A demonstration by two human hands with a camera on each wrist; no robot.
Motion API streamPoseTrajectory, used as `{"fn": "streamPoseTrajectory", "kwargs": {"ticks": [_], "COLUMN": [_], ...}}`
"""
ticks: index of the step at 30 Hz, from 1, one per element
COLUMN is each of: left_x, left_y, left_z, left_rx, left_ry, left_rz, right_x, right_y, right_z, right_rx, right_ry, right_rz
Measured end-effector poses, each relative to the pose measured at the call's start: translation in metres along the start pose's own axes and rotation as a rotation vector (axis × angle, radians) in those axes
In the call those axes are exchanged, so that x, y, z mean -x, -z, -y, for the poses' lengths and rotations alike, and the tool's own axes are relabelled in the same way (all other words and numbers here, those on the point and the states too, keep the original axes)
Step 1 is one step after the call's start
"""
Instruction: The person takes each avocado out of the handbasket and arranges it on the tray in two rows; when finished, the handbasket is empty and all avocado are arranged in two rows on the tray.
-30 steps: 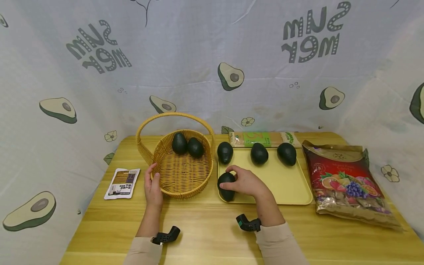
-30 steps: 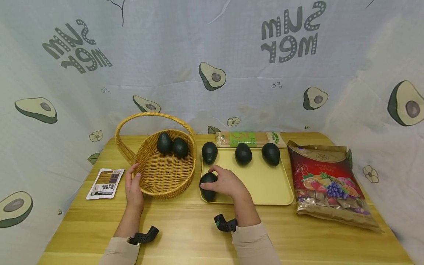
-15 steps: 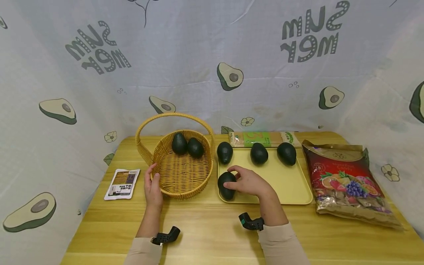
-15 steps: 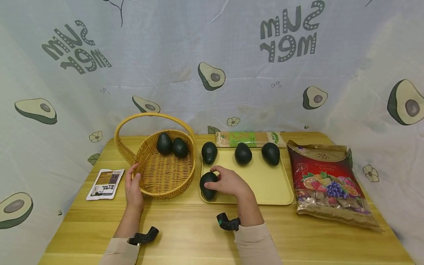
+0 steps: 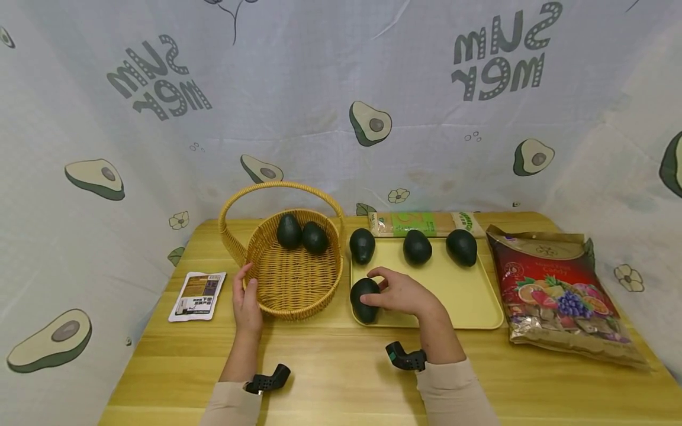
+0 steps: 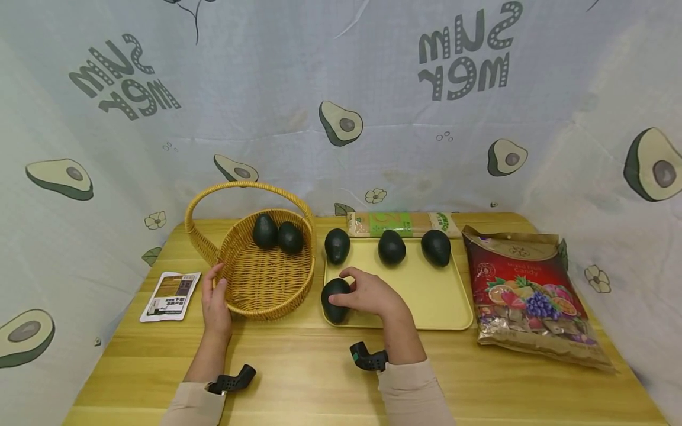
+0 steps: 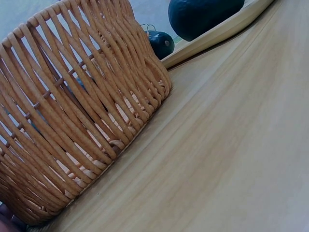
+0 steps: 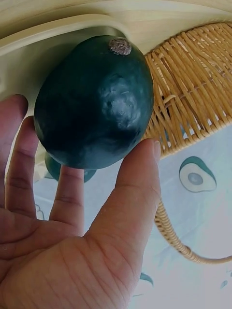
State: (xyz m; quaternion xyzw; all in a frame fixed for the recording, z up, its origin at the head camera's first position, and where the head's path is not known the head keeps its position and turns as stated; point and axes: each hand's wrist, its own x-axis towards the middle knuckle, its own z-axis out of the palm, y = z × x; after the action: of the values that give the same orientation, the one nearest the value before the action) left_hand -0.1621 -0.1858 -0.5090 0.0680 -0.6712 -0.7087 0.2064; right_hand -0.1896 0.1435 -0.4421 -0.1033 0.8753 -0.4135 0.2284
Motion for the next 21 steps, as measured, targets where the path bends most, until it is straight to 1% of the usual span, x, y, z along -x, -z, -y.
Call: {"fn": "streamPoseTrajectory", "kwargs": {"ticks": [9, 13, 21], "left_x": [0.0001, -0.0002, 0.0019], "left_y": [-0.0002, 0.0002, -0.0007], "left_z": [-0.0006, 0.0001, -0.0014], "left_rx": [-0.005, -0.005, 0.008], "left_ry": [0.004, 0.0, -0.01], "left_rz": [0.001, 0.003, 0.008], "right_x": [0.0032, 0.0029, 0.0009], "right_y": [0.0031, 0.0033, 0.0024], "right_z": [0.0007, -0.0002, -0.002], "right_rx": [0.043, 0.028, 0.037], "right_ry": [-0.021, -0.011, 0.013], "right_rz": [-0.037, -0.036, -0.042]}}
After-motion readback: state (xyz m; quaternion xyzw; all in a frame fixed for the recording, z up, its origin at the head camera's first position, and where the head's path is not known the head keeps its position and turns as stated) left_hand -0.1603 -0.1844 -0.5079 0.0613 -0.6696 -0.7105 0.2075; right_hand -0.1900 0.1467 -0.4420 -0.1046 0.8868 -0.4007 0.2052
